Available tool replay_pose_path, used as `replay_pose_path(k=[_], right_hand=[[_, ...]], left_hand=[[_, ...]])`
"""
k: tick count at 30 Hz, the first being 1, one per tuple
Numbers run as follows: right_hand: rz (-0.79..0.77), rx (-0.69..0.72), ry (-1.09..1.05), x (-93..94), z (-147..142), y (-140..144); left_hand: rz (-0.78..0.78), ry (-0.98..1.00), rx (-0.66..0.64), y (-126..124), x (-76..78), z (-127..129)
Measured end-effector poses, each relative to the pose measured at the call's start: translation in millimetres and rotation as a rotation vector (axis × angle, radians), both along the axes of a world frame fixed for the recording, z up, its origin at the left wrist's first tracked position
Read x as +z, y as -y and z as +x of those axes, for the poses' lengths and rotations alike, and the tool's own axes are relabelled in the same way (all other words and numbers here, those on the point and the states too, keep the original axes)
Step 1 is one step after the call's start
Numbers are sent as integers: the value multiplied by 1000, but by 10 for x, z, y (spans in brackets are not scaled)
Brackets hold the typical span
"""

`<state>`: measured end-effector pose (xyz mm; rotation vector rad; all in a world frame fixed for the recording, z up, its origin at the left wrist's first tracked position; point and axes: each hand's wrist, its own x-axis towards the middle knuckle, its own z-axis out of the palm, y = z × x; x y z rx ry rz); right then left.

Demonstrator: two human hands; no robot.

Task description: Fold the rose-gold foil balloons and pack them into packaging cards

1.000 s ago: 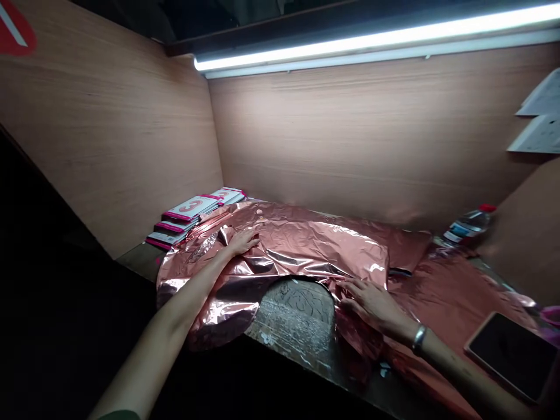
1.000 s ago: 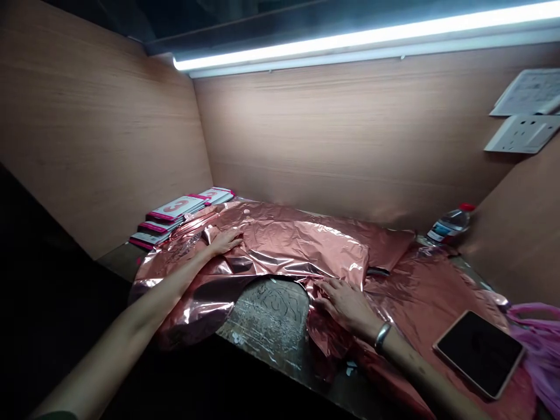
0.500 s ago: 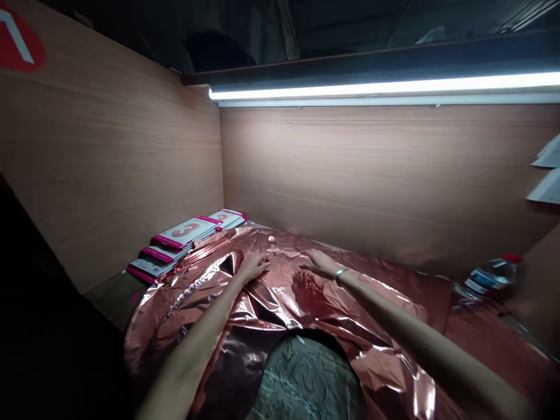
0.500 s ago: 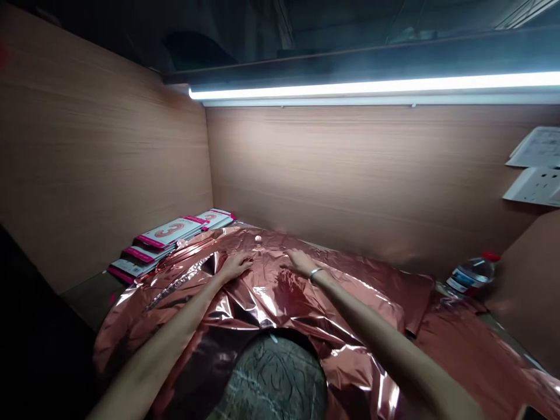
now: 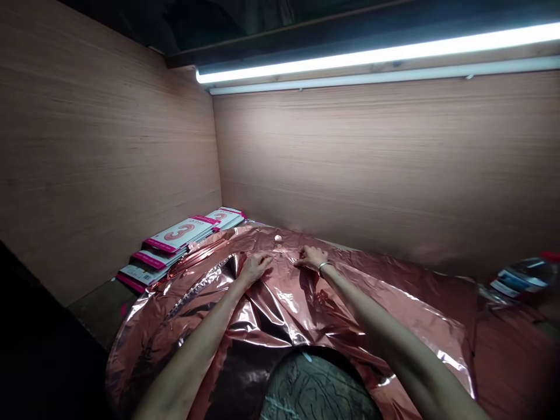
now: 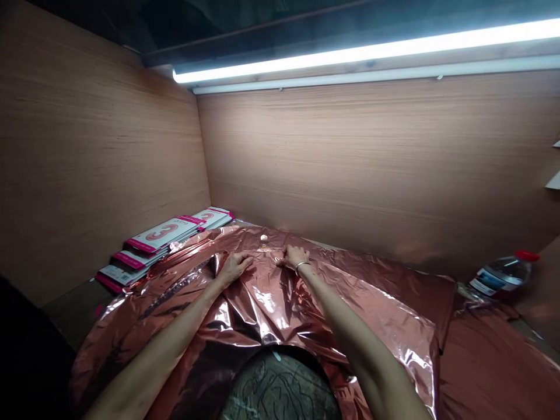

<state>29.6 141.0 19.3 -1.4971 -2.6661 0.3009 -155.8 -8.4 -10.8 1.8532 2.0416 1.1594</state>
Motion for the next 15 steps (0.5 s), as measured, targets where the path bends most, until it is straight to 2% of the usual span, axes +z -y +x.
replay_pose_path(k=[5,9,12,15], right_hand=[[-15,10,-23,-10,70,53],[43,26,-70,-5,53,143],[58,57,-102,15,-130,174],[64,-5,-123,10,-427,208]], left_hand=[[-75,-29,95,41,44,-176],[-222,-119,53,42,103,-318],[-333,-198,-2,4,114,-337],[-401,-265,-32,-13,106,-309]])
